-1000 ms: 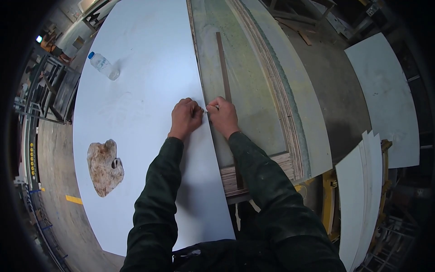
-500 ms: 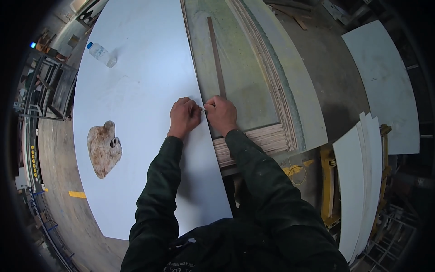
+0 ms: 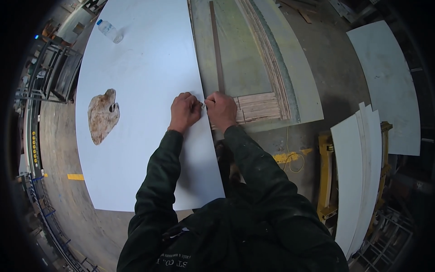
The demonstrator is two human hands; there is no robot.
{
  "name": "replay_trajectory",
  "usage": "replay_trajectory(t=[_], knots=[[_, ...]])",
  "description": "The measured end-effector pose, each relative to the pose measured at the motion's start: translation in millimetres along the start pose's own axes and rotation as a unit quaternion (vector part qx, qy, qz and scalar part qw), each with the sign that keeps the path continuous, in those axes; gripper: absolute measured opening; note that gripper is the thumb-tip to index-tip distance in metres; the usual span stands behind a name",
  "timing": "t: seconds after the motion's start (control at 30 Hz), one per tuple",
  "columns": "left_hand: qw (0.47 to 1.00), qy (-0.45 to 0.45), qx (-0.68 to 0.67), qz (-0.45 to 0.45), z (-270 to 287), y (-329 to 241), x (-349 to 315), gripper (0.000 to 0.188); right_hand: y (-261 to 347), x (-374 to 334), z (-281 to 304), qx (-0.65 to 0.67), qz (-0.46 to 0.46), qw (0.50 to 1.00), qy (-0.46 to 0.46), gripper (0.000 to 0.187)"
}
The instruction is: Clean and scrape the edges of a white furniture panel using water and a blade.
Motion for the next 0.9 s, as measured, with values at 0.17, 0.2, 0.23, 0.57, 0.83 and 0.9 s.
replay_trajectory(t=[0.17,0.2,0.23,0.57,0.83,0.9], knots=[[1.0,-0.011,0.005,-0.014,9.7,-25.2,-39.1,0.008,7.6,-44.6,16.6,0.006,0.032,0.999,-0.021,0.015],[1.0,-0.012,0.005,-0.016,11.3,-30.7,-46.9,0.008,8.5,-53.7,20.4,0.011,0.033,0.999,-0.023,0.015],[1.0,-0.013,0.005,-0.017,13.3,-35.9,-54.5,0.008,9.6,-62.3,23.4,0.012,0.033,0.999,-0.024,0.015],[1.0,0.001,0.01,-0.019,27.1,-78.1,-128.3,0.008,14.7,-149.4,47.2,0.047,0.013,0.998,-0.034,0.015],[1.0,0.0,0.007,-0.026,38.1,-109.3,-184.8,0.008,19.2,-211.4,65.5,0.055,0.027,0.998,-0.033,0.015],[1.0,-0.002,0.009,-0.027,40.9,-116.3,-198.5,0.008,20.2,-227.3,68.8,0.052,0.028,0.998,-0.032,0.014]])
Point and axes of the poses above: each hand's wrist, its own x-axis towards the middle knuckle, its own z-axis out of the back of the hand, y = z × x, the point moved 8 cm from there along x, towards the middle knuckle, and after that the axes turned 7 degrees about x, right-handed, at the moved point
